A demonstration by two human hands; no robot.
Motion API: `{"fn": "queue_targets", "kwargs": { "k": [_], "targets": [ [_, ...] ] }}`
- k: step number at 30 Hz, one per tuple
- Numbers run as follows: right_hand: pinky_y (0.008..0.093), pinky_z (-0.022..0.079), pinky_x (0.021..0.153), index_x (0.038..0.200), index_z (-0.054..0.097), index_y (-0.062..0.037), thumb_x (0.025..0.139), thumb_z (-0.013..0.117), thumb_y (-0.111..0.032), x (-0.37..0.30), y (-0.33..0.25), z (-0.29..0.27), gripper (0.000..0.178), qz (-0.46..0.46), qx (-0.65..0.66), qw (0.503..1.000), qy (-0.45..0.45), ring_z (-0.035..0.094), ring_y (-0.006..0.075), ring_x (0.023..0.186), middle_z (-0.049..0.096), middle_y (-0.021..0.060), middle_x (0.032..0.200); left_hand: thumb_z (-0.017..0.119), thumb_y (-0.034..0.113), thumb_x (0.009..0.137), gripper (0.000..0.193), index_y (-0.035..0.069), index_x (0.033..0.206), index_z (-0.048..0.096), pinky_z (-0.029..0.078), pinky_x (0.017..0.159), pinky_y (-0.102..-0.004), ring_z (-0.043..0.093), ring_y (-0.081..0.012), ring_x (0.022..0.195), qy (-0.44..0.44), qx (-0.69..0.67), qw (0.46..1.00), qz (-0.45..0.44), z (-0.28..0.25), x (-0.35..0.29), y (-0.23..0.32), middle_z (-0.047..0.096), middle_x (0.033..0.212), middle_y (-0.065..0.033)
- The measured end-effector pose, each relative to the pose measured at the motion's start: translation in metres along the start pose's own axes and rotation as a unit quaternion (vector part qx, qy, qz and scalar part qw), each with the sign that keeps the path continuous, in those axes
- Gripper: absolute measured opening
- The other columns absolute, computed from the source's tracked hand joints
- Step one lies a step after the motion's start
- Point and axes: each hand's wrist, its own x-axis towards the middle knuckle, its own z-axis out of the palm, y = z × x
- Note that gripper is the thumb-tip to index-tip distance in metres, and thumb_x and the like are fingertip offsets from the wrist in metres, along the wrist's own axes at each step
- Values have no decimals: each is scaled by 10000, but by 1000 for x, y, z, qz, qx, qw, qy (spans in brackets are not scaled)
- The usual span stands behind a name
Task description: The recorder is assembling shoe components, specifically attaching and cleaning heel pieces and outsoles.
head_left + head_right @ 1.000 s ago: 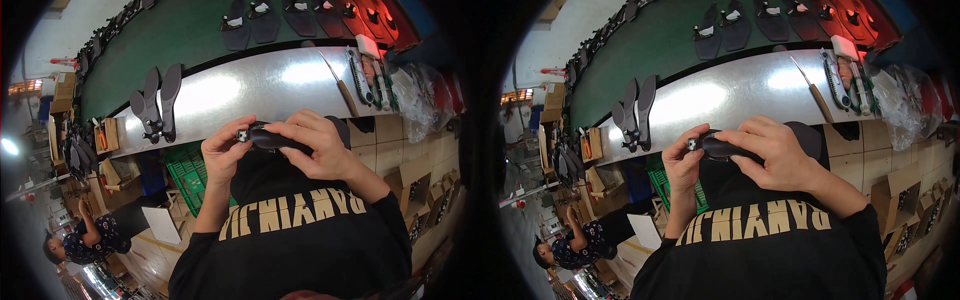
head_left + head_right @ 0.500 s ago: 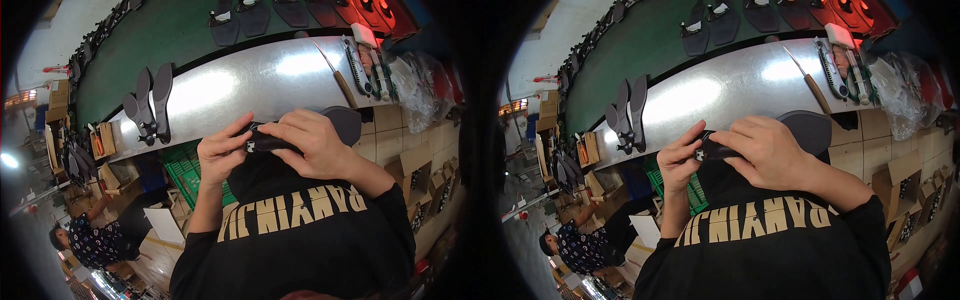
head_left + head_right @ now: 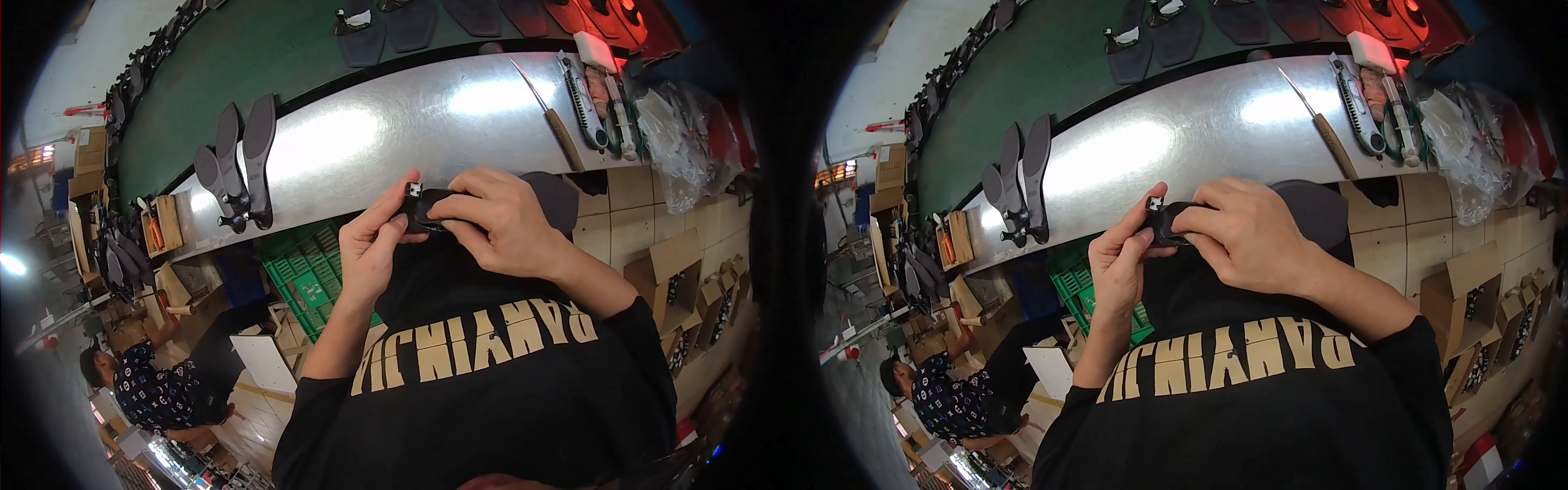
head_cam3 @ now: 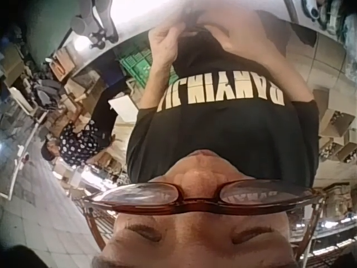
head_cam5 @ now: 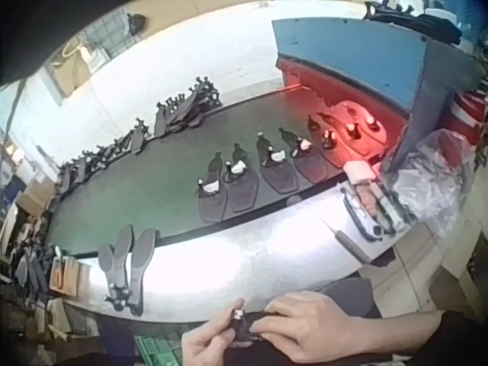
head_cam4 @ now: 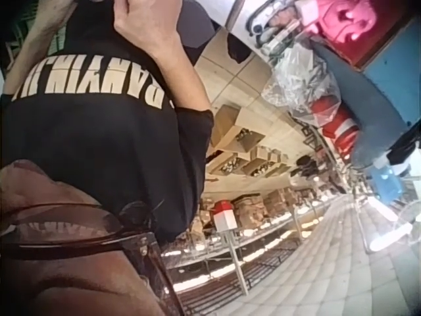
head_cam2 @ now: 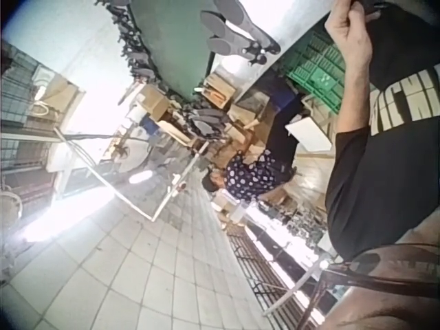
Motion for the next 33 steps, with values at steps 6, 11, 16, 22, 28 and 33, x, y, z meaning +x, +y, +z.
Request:
{"fn": "queue_targets", "kwargs": {
  "k": [6,11,16,22,28,33],
  "targets": [
    [373,465,726,942,674,-107,728,703,-66,4,9,-5,220,-27,29,997,-60,589,274,857,572,68,886,540,-116,845,415,-18,1245,592,591,708,-248,641,-175,1015,-3,-7,1000,-5,-6,2,-3,592,1266,-191],
    [362,460,720,927,660,-117,701,742,-97,1,8,2,241,15,107,992,-59,587,265,847,565,61,895,551,-119,828,345,-47,1156,629,577,650,-227,657,-150,910,18,-15,1000,13,-4,5,-4,642,1175,-187],
    [352,461,692,889,650,-120,684,767,-125,-3,12,12,236,41,111,993,-29,584,246,810,555,55,865,540,-143,783,396,-44,1157,628,582,597,-231,680,-222,937,25,15,999,29,-4,7,-4,623,1177,-260],
    [343,465,663,874,656,-132,685,771,-138,-5,14,19,221,-34,44,998,41,590,243,785,571,62,877,570,-111,803,375,-31,1163,638,551,560,-196,668,-137,880,45,-56,995,-62,-8,9,2,643,1187,-192],
    [338,465,652,905,666,-73,673,766,-77,-6,18,17,253,-77,54,995,44,600,251,786,599,97,914,508,50,902,422,9,1321,534,472,463,-173,664,-95,836,-13,-138,983,-122,-13,15,16,610,1259,-181],
    [345,484,640,948,644,-29,728,741,-30,-5,12,19,240,-41,70,993,82,629,262,769,631,121,882,474,101,931,404,10,1322,522,492,497,-187,622,-67,778,-7,-84,987,-136,-11,12,13,646,1143,-117]
  ]
}}
